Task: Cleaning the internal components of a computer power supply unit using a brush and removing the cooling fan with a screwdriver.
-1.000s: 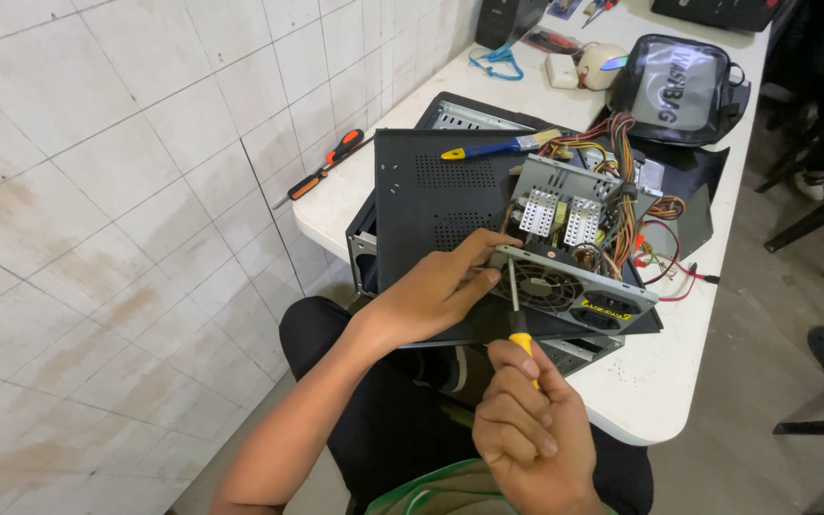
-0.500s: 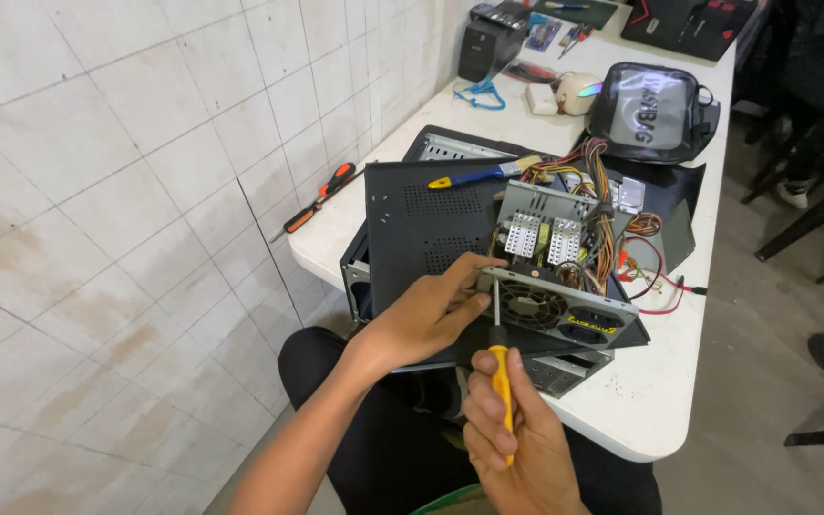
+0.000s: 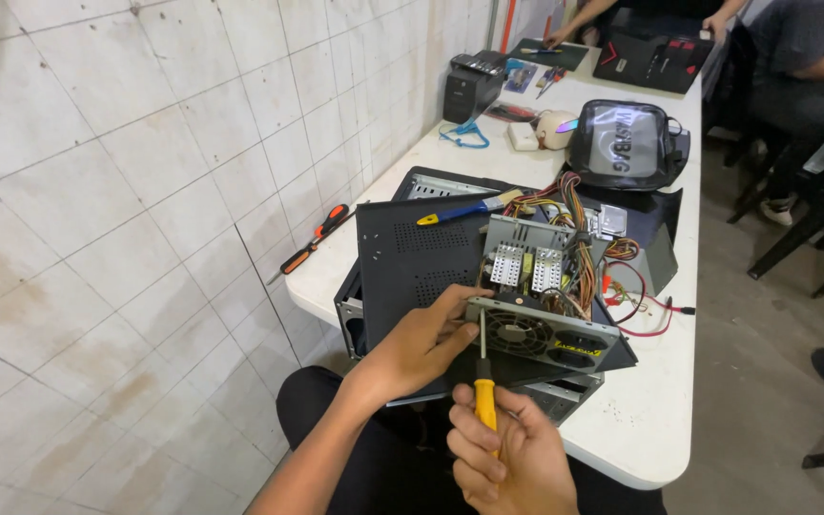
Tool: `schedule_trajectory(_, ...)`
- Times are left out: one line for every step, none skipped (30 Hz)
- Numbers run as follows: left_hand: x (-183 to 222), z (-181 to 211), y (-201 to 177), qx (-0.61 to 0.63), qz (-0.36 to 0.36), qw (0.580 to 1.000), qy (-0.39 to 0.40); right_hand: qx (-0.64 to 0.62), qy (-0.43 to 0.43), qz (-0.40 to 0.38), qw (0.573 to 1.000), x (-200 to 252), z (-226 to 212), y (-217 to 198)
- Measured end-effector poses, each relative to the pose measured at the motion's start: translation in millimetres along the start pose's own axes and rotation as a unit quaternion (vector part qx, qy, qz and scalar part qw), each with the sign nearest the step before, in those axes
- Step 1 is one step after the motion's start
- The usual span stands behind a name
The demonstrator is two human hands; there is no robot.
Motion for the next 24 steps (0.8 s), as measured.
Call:
schedule_trajectory(0, 0, 0, -0.001, -0.001, 1.0, 0.002, 0.0, -0.002, -0.001, 1.0, 1, 1, 0)
schedule_trajectory(0, -1, 1, 0.0, 0.002, 1.0, -0.006, 0.01, -0.017, -0.015, 1.0, 2, 0, 2)
schedule_trajectory(0, -2, 1, 0.002, 0.006, 1.0, -0.016, 0.018, -0.031, -0.026, 0.999, 4, 0, 3)
schedule_trajectory(-1, -1, 0, 0.003, 0.005, 1.0, -0.016, 0.018, -0.032, -0.026, 0.999, 3, -2, 3)
schedule_trajectory(-1, -1, 0, 0.0, 0.009, 1.0, -0.018, 0.067, -0.06, 0.034, 0.995, 4, -6, -2)
schedule_trajectory(-1, 0, 0, -0.002, 0.012, 1.0, -0.019, 0.116, -0.087, 0.094, 0.985, 5, -10, -7)
schedule_trajectory(0, 0, 1, -0.001, 0.011, 1.0, -0.021, 0.114, -0.087, 0.096, 0.985, 3, -7, -3)
schedule_trajectory(1, 2, 2, 0.006, 0.011, 1.0, -0.013, 0.149, -0.088, 0.197, 0.965, 3, -5, -5)
schedule_trajectory(1, 4, 1, 0.011, 0.012, 1.0, -0.003, 0.184, -0.087, 0.293, 0.934, 2, -4, -7)
schedule_trajectory(1, 5, 0, 0.01, 0.011, 1.0, -0.002, 0.183, -0.088, 0.291, 0.935, 0, -2, -9)
schedule_trajectory(2, 5, 1, 0.013, 0.01, 1.0, -0.005, 0.164, -0.095, 0.252, 0.949, -4, 1, -9)
schedule_trajectory(2, 5, 1, 0.017, 0.008, 1.0, -0.008, 0.145, -0.102, 0.212, 0.961, -8, 4, -9)
schedule_trajectory(2, 6, 1, 0.017, 0.007, 1.0, -0.009, 0.144, -0.102, 0.214, 0.961, -9, 2, -4)
schedule_trajectory(2, 6, 1, 0.021, 0.006, 1.0, -0.001, 0.09, -0.053, 0.16, 0.982, -13, 5, 5)
schedule_trajectory(2, 7, 1, 0.025, 0.005, 1.0, 0.008, 0.036, -0.004, 0.105, 0.994, -15, 9, 13)
schedule_trajectory(2, 7, 2, 0.025, 0.004, 1.0, 0.006, 0.034, -0.004, 0.107, 0.994, -11, 7, 10)
schedule_trajectory(2, 7, 1, 0.025, 0.007, 1.0, 0.003, 0.014, 0.001, 0.057, 0.998, -8, 6, 12)
schedule_trajectory(3, 7, 1, 0.025, 0.01, 1.0, 0.0, -0.005, 0.005, 0.006, 1.0, -5, 5, 14)
schedule_trajectory(2, 5, 1, 0.025, 0.011, 1.0, -0.001, -0.006, 0.007, 0.007, 1.0, -4, 5, 14)
schedule_trajectory(2, 3, 1, 0.024, 0.013, 1.0, 0.004, -0.027, -0.006, -0.016, 1.0, -4, 4, 16)
schedule_trajectory(1, 1, 1, 0.023, 0.014, 1.0, 0.009, -0.048, -0.02, -0.038, 0.998, -3, 3, 17)
schedule_trajectory(1, 1, 2, 0.024, 0.013, 1.0, 0.008, -0.049, -0.021, -0.036, 0.998, 1, 3, 19)
schedule_trajectory(1, 2, 2, 0.024, 0.016, 1.0, 0.01, -0.059, -0.031, -0.029, 0.997, 4, 2, 20)
schedule_trajectory(0, 2, 2, 0.025, 0.019, 0.999, 0.013, -0.068, -0.04, -0.021, 0.997, 7, 1, 22)
Point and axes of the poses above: each hand's wrist, its own x-axis away from the middle knuckle, its own y-axis out of the palm, z = x × y, the point moved 4 cm from there along -x, towards the middle knuckle, and after that the axes turned 2 degrees about x, right-handed, at the moved point
